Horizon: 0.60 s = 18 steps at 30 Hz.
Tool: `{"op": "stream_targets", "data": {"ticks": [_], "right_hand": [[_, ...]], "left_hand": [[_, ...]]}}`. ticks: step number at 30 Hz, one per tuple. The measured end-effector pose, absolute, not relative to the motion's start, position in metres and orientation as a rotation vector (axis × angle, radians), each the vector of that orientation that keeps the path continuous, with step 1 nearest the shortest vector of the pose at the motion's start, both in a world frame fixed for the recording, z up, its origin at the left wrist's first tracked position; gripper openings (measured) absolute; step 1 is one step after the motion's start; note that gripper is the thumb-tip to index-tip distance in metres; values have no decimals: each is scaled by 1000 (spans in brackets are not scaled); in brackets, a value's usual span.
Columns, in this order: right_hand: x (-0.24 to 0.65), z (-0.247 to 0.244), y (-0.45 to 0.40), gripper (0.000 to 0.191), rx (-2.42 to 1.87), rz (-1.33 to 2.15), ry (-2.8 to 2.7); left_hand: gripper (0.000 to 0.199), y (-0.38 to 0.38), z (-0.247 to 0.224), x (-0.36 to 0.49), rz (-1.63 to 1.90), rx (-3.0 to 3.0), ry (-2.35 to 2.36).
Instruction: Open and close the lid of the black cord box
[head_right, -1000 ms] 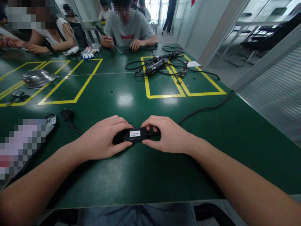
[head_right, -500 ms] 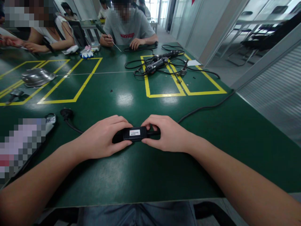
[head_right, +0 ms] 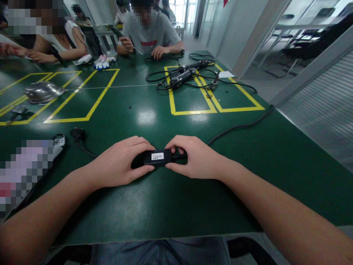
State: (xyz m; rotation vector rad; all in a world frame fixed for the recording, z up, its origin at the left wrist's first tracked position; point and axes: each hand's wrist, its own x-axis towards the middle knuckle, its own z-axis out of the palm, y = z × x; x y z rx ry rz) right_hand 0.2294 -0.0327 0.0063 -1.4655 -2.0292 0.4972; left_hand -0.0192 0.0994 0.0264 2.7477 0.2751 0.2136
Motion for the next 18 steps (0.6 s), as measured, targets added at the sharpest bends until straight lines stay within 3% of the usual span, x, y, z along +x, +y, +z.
{"op": "stream_targets", "data": {"ticks": [8, 13, 18], "right_hand": [[228, 6, -35, 38, -1465, 633, -1885], [229, 6, -34, 28, -1485, 612, -1901], [229, 6, -33, 1, -1459, 492, -2047]], "left_hand": [[34, 105, 24, -19, 412, 2660, 484], [39, 115, 15, -17, 362, 2764, 769], [42, 118, 17, -20, 461, 2768, 734]]}}
